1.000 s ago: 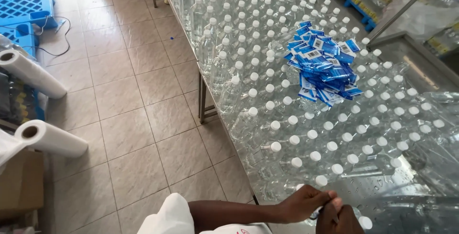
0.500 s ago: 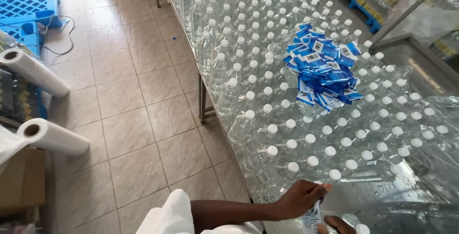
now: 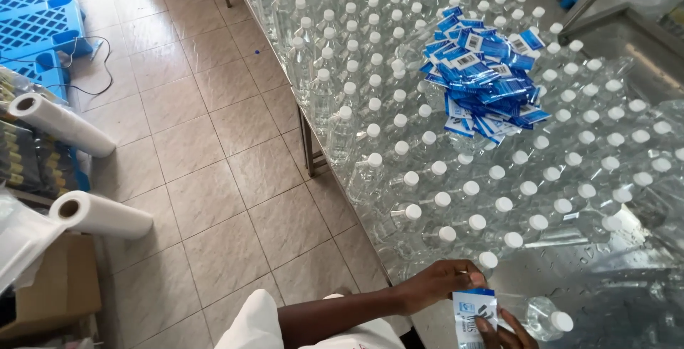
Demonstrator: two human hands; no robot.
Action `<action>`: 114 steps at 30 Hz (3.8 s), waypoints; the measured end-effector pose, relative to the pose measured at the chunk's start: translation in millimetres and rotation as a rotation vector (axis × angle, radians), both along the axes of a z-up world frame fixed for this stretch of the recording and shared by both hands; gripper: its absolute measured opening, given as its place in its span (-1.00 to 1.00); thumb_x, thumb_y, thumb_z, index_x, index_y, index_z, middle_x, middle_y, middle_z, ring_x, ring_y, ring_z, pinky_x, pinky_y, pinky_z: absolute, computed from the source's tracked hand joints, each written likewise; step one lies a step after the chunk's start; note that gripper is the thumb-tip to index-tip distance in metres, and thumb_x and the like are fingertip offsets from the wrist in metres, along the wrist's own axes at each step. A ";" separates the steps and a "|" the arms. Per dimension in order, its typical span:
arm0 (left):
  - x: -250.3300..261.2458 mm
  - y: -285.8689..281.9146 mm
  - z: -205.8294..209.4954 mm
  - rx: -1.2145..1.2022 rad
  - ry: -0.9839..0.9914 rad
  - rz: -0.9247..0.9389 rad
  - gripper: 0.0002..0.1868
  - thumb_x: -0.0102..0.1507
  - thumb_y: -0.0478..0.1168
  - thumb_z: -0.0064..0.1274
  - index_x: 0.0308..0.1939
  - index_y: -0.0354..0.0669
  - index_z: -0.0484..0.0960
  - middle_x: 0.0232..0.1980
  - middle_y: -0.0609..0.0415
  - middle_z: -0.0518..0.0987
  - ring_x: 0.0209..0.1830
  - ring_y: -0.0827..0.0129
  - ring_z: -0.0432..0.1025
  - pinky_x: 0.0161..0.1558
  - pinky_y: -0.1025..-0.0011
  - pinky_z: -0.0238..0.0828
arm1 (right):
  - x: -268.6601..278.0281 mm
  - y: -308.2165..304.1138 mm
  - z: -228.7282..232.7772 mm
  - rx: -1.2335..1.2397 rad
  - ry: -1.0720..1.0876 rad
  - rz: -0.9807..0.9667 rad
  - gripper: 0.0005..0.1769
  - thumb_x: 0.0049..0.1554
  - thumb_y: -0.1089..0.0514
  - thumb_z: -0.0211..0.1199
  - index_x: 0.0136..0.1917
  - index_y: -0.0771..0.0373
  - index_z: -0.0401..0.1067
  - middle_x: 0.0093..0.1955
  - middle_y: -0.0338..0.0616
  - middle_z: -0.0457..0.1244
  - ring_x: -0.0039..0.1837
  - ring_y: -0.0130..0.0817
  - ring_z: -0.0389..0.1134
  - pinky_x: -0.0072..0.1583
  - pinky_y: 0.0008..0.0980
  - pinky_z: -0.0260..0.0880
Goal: Manually applying blue labels to the necks of water bottles and stacking them on a table.
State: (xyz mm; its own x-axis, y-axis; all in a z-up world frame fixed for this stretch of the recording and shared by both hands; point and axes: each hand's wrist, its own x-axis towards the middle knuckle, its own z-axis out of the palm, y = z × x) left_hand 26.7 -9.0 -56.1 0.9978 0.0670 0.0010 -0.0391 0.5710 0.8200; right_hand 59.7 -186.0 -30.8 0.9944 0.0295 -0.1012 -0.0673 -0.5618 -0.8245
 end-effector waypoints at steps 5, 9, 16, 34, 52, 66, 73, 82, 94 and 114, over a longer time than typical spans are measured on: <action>-18.6 8.4 31.2 -0.015 0.080 -0.080 -0.56 0.34 0.06 0.32 0.19 0.01 0.57 0.12 0.07 0.67 0.10 0.33 0.55 0.12 0.39 0.40 | -16.5 16.1 53.5 0.102 0.162 -0.096 -0.40 0.18 0.17 0.51 0.48 0.19 0.53 0.16 0.20 0.46 0.20 -0.12 0.49 0.21 -0.17 0.43; -19.1 12.2 44.1 -0.041 0.070 -0.144 -0.36 0.32 0.05 0.32 0.40 0.00 0.46 0.20 0.02 0.67 0.14 0.29 0.56 0.20 0.36 0.48 | -9.1 24.9 85.9 0.004 0.301 -0.108 -0.38 0.24 0.02 0.44 0.55 0.01 0.52 0.22 0.15 0.47 0.27 -0.11 0.47 0.23 -0.07 0.41; -3.8 -1.8 37.7 -0.174 -0.140 -0.151 -0.51 0.38 -0.07 0.34 0.35 -0.01 0.56 0.11 0.19 0.58 0.14 0.47 0.48 0.21 0.45 0.44 | 1.8 -2.0 67.3 0.036 0.267 -0.212 -0.70 0.28 0.07 0.48 0.24 0.20 0.61 0.07 0.06 0.51 0.16 -0.21 0.49 0.15 -0.11 0.43; -30.1 -7.0 19.0 0.116 0.000 0.001 -0.52 0.45 0.07 0.17 0.27 -0.21 0.55 0.19 -0.03 0.63 0.17 0.23 0.59 0.07 0.38 0.64 | -12.3 6.3 69.9 -0.148 0.549 -0.309 -0.46 0.10 0.12 0.68 0.31 0.27 0.63 0.12 0.08 0.51 0.15 -0.09 0.47 0.18 -0.01 0.37; -14.6 8.0 62.7 0.295 -0.123 -0.220 -0.58 0.41 0.03 0.19 0.31 0.05 0.65 0.48 0.15 0.61 0.48 0.26 0.52 0.51 0.24 0.43 | 74.5 -51.1 -47.5 -0.136 0.386 0.073 -0.62 0.19 0.17 0.51 0.28 0.21 0.73 0.34 -0.29 0.48 0.48 -0.50 0.40 0.23 -0.28 0.37; 10.3 -17.6 42.2 0.320 0.037 0.134 -0.81 0.30 -0.17 0.43 -0.06 -0.11 0.82 -0.10 0.09 0.79 -0.17 0.50 0.65 -0.13 0.58 0.57 | 83.6 -61.1 -33.8 -0.300 0.411 0.132 -0.33 0.09 -0.27 0.42 0.38 0.04 0.74 0.56 -0.27 0.40 0.60 -0.41 0.34 0.41 -0.30 0.39; -5.0 -1.5 39.0 0.112 0.004 -0.202 -0.50 0.26 -0.37 0.32 0.30 -0.25 0.61 0.24 -0.23 0.68 0.28 0.04 0.62 0.23 0.17 0.71 | 47.7 -88.3 -33.8 -0.049 0.140 -0.072 -0.76 0.21 0.11 0.54 0.13 0.20 0.77 -0.04 -0.02 0.51 0.00 -0.24 0.47 0.02 -0.27 0.31; -6.1 2.9 24.4 0.718 -0.201 0.327 -0.57 0.35 -0.60 0.07 0.25 -0.20 0.65 0.23 -0.16 0.70 0.24 -0.01 0.63 0.17 0.18 0.70 | -22.8 -27.1 38.1 -0.126 -0.128 0.301 -0.80 0.10 0.02 0.47 0.02 -0.04 0.76 0.36 -0.28 0.52 0.37 -0.37 0.54 0.18 -0.28 0.56; -2.4 -10.1 40.5 0.264 0.163 -0.091 -0.79 0.47 -0.26 0.06 0.11 -0.18 0.75 -0.40 0.01 0.70 -0.46 0.44 0.60 -0.30 0.48 0.57 | -42.7 -72.8 18.1 0.259 0.011 0.117 -0.65 0.26 0.00 0.33 0.18 0.28 0.51 0.00 -0.09 0.46 0.03 -0.40 0.44 0.06 -0.39 0.43; 39.3 -40.1 65.4 0.668 -0.078 0.006 -0.59 0.52 -0.20 0.01 0.43 -0.24 0.46 0.52 -0.26 0.45 0.54 -0.21 0.36 0.46 -0.07 0.43 | 73.4 -52.7 58.9 -0.564 -0.339 0.478 -0.77 0.35 -0.08 0.33 0.09 0.10 0.53 0.55 -0.09 0.22 0.53 -0.07 0.31 0.53 0.18 0.09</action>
State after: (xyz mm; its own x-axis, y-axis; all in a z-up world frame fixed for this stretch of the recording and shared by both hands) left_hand 66.0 -49.1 9.3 0.9927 0.0327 0.1163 -0.1143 -0.0581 0.9917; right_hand 133.1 -238.8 28.2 0.8666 0.4930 0.0769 0.4874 -0.8035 -0.3417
